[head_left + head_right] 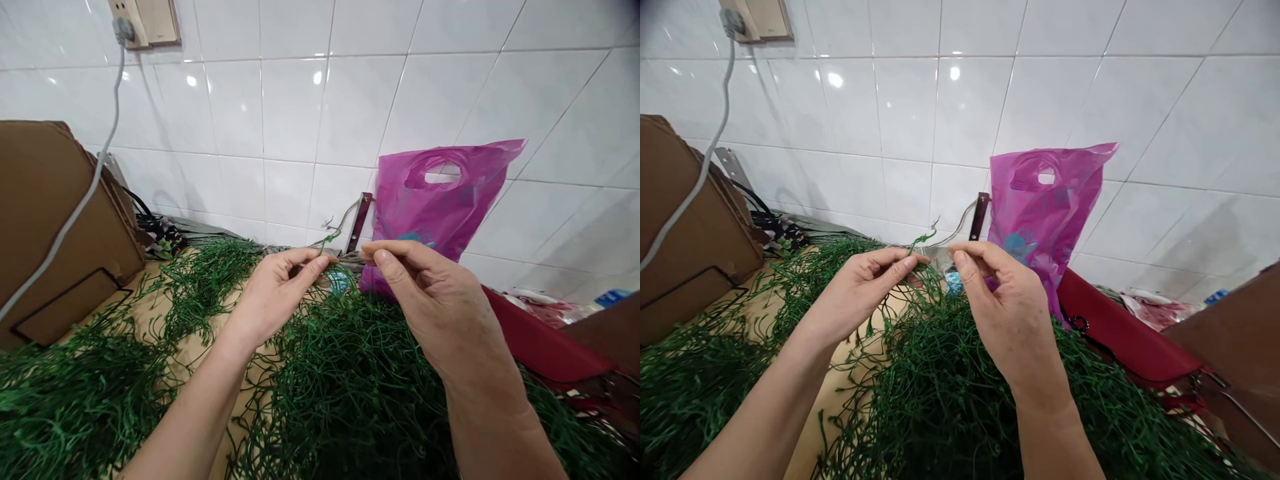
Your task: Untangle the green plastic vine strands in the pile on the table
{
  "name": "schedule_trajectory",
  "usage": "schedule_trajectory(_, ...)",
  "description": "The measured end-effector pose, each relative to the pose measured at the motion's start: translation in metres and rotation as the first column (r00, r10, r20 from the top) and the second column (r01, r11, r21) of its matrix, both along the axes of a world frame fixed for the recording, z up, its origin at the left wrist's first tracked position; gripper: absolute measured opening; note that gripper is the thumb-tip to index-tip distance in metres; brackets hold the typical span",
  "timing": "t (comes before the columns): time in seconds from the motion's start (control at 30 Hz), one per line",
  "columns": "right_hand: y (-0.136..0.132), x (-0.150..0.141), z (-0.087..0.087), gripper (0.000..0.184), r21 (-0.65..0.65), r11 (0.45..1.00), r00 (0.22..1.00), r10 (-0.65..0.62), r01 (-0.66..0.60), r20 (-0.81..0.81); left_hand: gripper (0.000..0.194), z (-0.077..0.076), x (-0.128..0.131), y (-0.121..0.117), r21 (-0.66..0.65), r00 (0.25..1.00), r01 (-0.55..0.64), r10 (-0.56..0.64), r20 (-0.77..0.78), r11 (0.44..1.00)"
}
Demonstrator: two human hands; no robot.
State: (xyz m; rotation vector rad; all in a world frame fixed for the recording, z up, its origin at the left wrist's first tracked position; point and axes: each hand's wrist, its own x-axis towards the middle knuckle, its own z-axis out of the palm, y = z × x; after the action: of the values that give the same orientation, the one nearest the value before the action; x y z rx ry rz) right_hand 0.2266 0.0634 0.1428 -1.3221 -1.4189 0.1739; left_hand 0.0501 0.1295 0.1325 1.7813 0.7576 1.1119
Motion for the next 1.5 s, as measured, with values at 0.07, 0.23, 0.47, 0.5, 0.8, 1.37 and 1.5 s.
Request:
schedule_trajectory(0.07,0.000,0.000,0.002,0.024,-0.090,0.995,0.997,0.056,-0.051,0.051,0.022,0.000,0.000,0.001,-0.029,0.999,0.029,-0.028,0.044,0.999)
schedule_trajectory(0.23,0.004,-0.001,-0.001,0.019,-0.257,0.935,0.969,0.246,-0.246,-0.034,0.021,-0.001,0.000,0.001,-0.043,0.996,0.073,-0.071,0.056,0.996)
schedule_trajectory(0.47,0.008,0.004,-0.006,0.016,-0.233,0.933,0.961,0.257,-0.273,-0.098,0.017,0.003,-0.003,0.001,-0.081,0.996,0.091,-0.088,0.028,0.993)
schedule_trajectory(0.5,0.008,0.004,-0.006,0.017,-0.240,0.932,0.962,0.255,-0.273,-0.102,0.014,0.003,-0.004,0.002,-0.088,0.994,0.107,-0.104,0.039,0.990)
schedule_trajectory(0.8,0.012,0.007,-0.010,0.023,-0.214,0.948,0.962,0.195,-0.235,-0.190,0.012,0.000,-0.010,0.010,-0.167,0.974,0.221,-0.227,-0.020,0.961)
schedule_trajectory(1.37,0.009,0.008,-0.007,0.013,-0.357,0.911,0.957,0.264,-0.206,0.120,0.017,-0.006,-0.008,0.011,-0.034,0.948,0.153,-0.156,-0.279,0.988)
schedule_trajectory(1.5,0.004,0.006,-0.007,0.009,-0.138,0.987,0.882,0.132,-0.077,0.453,0.020,-0.007,-0.006,0.010,-0.046,0.925,0.184,-0.189,-0.331,0.982)
